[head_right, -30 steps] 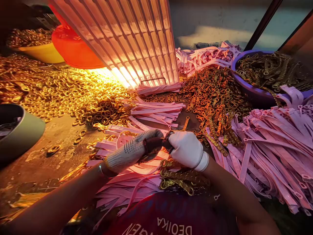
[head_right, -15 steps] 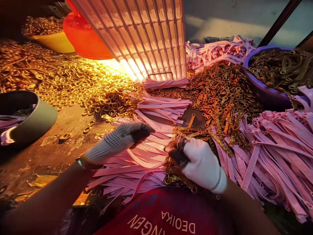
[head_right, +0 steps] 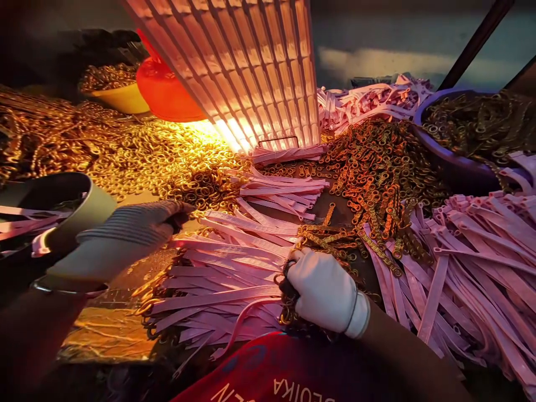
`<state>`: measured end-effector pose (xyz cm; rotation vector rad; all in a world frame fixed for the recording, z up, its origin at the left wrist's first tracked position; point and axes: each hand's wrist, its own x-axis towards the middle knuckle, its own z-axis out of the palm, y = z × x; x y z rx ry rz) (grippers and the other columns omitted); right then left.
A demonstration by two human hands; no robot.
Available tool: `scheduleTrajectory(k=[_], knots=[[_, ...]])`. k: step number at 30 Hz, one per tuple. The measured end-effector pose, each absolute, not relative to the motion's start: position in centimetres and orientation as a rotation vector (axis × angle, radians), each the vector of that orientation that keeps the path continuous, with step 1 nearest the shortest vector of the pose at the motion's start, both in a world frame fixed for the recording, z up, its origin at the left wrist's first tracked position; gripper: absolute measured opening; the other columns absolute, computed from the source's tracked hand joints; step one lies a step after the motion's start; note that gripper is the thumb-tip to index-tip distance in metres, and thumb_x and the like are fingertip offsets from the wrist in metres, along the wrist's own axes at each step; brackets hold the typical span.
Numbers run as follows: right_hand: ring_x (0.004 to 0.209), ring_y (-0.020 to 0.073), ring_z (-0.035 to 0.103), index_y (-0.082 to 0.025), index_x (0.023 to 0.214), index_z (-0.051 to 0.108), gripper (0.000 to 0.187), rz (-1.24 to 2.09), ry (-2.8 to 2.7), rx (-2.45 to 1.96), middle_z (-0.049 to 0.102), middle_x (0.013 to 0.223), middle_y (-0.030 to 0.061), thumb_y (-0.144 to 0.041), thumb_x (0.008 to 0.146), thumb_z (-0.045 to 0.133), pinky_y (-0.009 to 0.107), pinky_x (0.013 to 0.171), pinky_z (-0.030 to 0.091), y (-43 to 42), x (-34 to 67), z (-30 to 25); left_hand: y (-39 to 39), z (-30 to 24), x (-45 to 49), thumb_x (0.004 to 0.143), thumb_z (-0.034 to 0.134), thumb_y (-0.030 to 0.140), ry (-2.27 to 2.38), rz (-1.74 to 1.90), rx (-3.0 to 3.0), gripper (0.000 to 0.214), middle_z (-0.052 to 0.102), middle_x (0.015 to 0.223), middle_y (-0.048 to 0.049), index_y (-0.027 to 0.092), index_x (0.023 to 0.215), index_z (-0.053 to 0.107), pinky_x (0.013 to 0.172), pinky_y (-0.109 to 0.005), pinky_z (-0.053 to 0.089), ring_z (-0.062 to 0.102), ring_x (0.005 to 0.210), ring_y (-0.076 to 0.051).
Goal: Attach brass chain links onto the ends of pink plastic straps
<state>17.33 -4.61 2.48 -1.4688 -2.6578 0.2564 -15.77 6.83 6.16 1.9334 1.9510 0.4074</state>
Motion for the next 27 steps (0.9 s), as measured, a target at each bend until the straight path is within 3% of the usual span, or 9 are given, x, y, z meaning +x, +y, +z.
scheduleTrajectory(k=[3,7,10,13,17,22,25,27], knots=[[0.085,0.0264,0.063,-0.015,0.088,0.066,0.025,0.271,-2.715,-1.441,0.067,0.101,0.0148,-0.009,0.066,0.054,0.034,0.069,0.049,-4.5,17.3,2.9,8.2,6.4,-13.3,0.084,0.049,0.022,1.513,0.77,1.338,0.023,0.056,0.066,0.0026,0.018,0.1,0.065,0.048,-0.015,0.02,0.029,0.048,-0.005],[0.089,0.0268,0.062,-0.014,0.09,0.066,0.029,0.275,-2.703,-1.42,0.067,0.106,0.016,-0.009,0.065,0.053,0.035,0.074,0.05,-4.9,17.0,2.5,10.6,3.0,-7.2,0.083,0.057,0.034,0.972,0.757,0.816,0.022,0.055,0.07,-0.0012,0.016,0.093,0.062,0.038,-0.017,0.007,0.02,0.042,-0.004],[0.091,0.0277,0.061,-0.014,0.088,0.066,0.032,0.264,-2.718,-1.399,0.068,0.105,0.016,-0.008,0.06,0.052,0.036,0.075,0.051,-5.2,16.8,2.2,12.5,0.5,-3.0,0.076,0.073,0.04,0.971,0.535,0.921,0.029,0.049,0.062,0.002,0.015,0.087,0.062,0.036,-0.017,0.012,0.026,0.04,-0.003],[0.091,0.0276,0.06,-0.015,0.085,0.065,0.03,0.309,-2.704,-1.356,0.068,0.104,0.0144,-0.01,0.058,0.052,0.034,0.072,0.05,-5.1,16.9,2.0,14.4,-0.1,0.2,0.079,0.072,0.041,1.118,0.412,1.372,0.026,0.044,0.054,0.004,0.017,0.081,0.061,0.037,-0.019,0.022,0.034,0.04,-0.006],[0.092,0.0272,0.062,-0.015,0.087,0.065,0.025,0.395,-2.657,-1.445,0.068,0.102,0.0142,-0.013,0.064,0.055,0.034,0.077,0.051,-4.7,16.8,1.5,17.9,0.2,4.0,0.088,0.057,0.031,1.232,0.406,1.741,0.015,0.051,0.056,0.001,0.018,0.086,0.063,0.044,-0.024,0.033,0.041,0.043,-0.009],[0.094,0.0272,0.062,-0.016,0.086,0.064,0.024,0.436,-2.608,-1.502,0.068,0.106,0.0129,-0.015,0.063,0.057,0.033,0.076,0.051,-4.7,16.8,0.9,22.0,-1.0,8.5,0.071,0.066,0.012,1.301,0.412,2.087,0.005,0.062,0.072,-0.0056,0.014,0.075,0.066,0.066,-0.028,0.045,0.057,0.07,-0.016],[0.094,0.0266,0.061,-0.017,0.086,0.063,0.022,0.442,-2.618,-1.491,0.068,0.105,0.0121,-0.016,0.065,0.057,0.032,0.072,0.05,-4.6,16.8,1.0,23.3,-1.5,10.3,0.072,0.066,0.014,1.322,0.385,2.268,0.01,0.067,0.092,-0.0105,0.013,0.082,0.07,0.082,-0.03,0.046,0.059,0.095,-0.023],[0.092,0.0261,0.06,-0.016,0.085,0.063,0.019,0.444,-2.635,-1.467,0.068,0.102,0.0124,-0.017,0.067,0.057,0.032,0.073,0.05,-4.5,16.8,1.1,23.6,-1.5,11.3,0.074,0.067,0.018,1.331,0.324,2.331,0.014,0.067,0.098,-0.0116,0.014,0.086,0.071,0.087,-0.031,0.046,0.059,0.102,-0.025]])
